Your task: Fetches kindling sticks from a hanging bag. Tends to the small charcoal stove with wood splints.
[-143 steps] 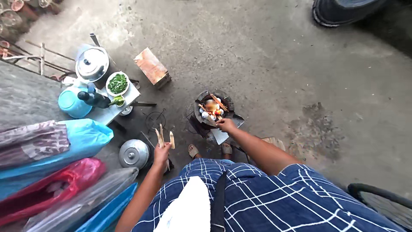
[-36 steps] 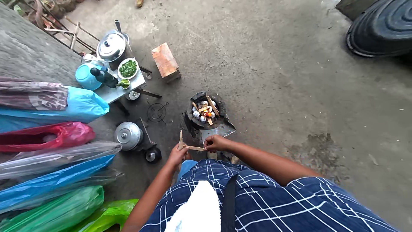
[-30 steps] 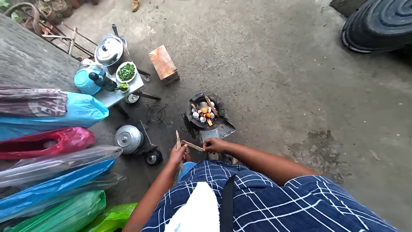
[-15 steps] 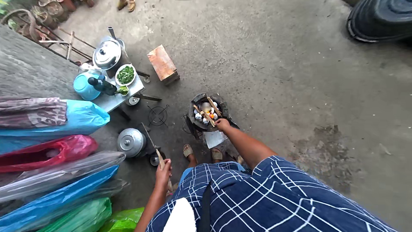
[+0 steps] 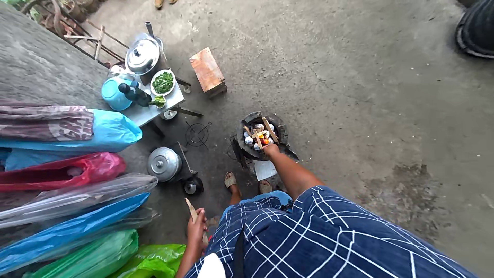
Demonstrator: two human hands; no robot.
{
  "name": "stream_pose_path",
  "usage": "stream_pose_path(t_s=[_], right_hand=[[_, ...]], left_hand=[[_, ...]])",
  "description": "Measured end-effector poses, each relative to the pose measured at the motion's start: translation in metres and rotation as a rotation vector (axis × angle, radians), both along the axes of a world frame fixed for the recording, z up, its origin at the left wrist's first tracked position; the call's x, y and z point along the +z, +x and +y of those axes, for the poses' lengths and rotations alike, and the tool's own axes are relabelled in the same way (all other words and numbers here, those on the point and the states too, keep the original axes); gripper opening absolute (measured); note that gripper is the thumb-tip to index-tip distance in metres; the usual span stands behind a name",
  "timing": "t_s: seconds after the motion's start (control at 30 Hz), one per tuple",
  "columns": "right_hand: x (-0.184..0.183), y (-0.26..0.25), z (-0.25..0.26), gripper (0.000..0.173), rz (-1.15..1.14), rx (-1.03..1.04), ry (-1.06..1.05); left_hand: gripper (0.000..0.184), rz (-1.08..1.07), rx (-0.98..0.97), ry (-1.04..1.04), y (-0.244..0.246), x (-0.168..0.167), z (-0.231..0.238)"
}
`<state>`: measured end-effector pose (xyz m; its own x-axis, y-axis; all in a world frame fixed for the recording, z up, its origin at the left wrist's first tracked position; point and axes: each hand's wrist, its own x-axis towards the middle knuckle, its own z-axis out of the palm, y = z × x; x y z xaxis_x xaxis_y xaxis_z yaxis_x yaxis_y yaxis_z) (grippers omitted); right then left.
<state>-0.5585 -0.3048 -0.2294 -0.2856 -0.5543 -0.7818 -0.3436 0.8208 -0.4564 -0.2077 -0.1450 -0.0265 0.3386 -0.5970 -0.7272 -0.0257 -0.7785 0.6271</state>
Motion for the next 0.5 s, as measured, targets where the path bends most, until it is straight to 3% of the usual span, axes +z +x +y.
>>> stream_pose_path(t_s=[0.03, 0.2, 0.37, 0.5], right_hand=[[-0.002, 0.004, 0.000, 0.042, 0.038, -0.036, -0.029], [0.060, -0.006, -0.003, 0.050, -0.041, -0.001, 0.109], [0.041, -0.030, 0.009, 0.050, 0.003, 0.039, 0.109], [0.053, -0.049, 0.021, 0.048, -0.057, -0.067, 0.116]], left_hand=[[0.022, 0.007, 0.010, -0.001, 0.000, 0.000, 0.000], [0.021, 0.004, 0.021, -0.015, -0.002, 0.001, -0.006], [0.022, 0.011, -0.024, -0.034, -0.013, 0.005, -0.015], [0.025, 0.039, -0.025, -0.045, -0.026, 0.006, -0.024]])
